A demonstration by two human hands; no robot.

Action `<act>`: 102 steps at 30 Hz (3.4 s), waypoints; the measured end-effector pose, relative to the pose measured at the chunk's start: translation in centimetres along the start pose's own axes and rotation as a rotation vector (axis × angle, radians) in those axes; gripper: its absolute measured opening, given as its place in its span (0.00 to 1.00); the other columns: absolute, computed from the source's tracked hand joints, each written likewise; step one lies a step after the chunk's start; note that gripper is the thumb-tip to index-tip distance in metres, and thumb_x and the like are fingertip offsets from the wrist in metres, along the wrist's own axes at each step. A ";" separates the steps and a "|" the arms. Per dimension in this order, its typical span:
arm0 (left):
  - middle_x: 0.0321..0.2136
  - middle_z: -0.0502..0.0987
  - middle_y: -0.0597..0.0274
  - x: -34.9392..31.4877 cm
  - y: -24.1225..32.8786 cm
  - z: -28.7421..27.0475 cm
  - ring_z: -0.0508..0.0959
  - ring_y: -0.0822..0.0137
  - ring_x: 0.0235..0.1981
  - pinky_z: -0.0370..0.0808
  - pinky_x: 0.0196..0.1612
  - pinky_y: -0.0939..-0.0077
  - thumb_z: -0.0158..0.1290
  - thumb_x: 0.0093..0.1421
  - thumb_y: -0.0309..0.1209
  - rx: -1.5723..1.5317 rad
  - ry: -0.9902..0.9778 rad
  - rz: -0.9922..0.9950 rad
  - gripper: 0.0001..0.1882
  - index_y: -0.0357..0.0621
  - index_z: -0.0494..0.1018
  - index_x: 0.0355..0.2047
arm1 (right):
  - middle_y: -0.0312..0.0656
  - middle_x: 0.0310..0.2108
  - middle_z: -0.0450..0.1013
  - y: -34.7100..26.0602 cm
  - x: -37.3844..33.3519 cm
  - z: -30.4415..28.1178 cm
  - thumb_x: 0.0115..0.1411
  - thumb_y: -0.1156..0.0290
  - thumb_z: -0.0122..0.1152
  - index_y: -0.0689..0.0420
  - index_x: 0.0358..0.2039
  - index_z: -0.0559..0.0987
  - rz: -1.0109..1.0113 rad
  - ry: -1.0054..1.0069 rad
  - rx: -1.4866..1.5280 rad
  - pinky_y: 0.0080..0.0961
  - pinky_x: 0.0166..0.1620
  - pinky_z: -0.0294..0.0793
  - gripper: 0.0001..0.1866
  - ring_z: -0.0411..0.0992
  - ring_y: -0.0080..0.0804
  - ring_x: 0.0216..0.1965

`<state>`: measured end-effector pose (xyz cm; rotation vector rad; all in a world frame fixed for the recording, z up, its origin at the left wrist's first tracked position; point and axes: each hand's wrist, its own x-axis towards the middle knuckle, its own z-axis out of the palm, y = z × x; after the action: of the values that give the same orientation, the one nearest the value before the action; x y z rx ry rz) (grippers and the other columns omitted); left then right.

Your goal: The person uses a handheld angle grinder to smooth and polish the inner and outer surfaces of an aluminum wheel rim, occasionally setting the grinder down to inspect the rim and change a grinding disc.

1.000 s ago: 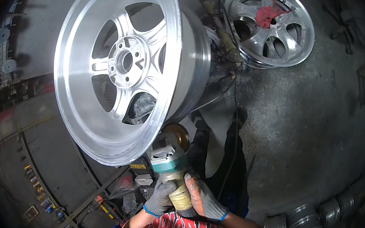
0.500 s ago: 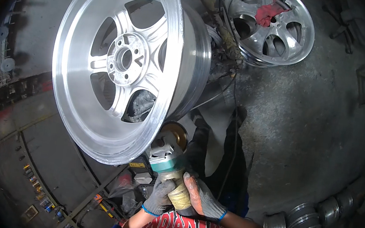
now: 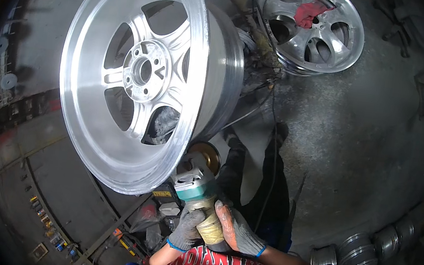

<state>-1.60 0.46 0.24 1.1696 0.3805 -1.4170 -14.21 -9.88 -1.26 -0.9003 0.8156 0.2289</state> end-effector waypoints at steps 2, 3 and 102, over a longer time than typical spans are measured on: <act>0.53 0.71 0.51 0.1 -0.2 -0.1 0.74 0.56 0.52 0.73 0.55 0.59 0.64 0.53 0.40 -0.002 0.000 0.003 0.38 0.37 0.61 0.60 | 0.47 0.58 0.65 -0.9 -0.1 -0.4 0.71 0.72 0.35 0.65 0.59 0.65 -0.035 -0.023 -0.143 0.26 0.63 0.60 0.20 0.64 0.33 0.60; 0.53 0.70 0.52 0.1 -0.2 -0.1 0.74 0.56 0.52 0.73 0.55 0.59 0.64 0.53 0.39 -0.004 0.000 0.007 0.38 0.37 0.61 0.60 | 0.47 0.59 0.64 -1.2 0.0 -0.7 0.71 0.73 0.35 0.65 0.60 0.64 0.009 -0.055 -0.131 0.25 0.63 0.59 0.20 0.63 0.32 0.61; 0.37 0.77 0.59 0.8 0.0 3.2 0.78 0.69 0.36 0.75 0.39 0.74 0.61 0.56 0.30 0.408 0.155 0.160 0.20 0.37 0.70 0.47 | 0.41 0.51 0.67 8.9 2.7 -1.5 0.73 0.59 0.36 0.61 0.52 0.69 -0.064 -0.028 0.324 0.26 0.60 0.63 0.20 0.65 0.26 0.53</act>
<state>-2.77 -2.53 1.01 1.6099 0.1002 -1.3013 -17.61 -5.93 -9.07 -0.6163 0.7704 0.0502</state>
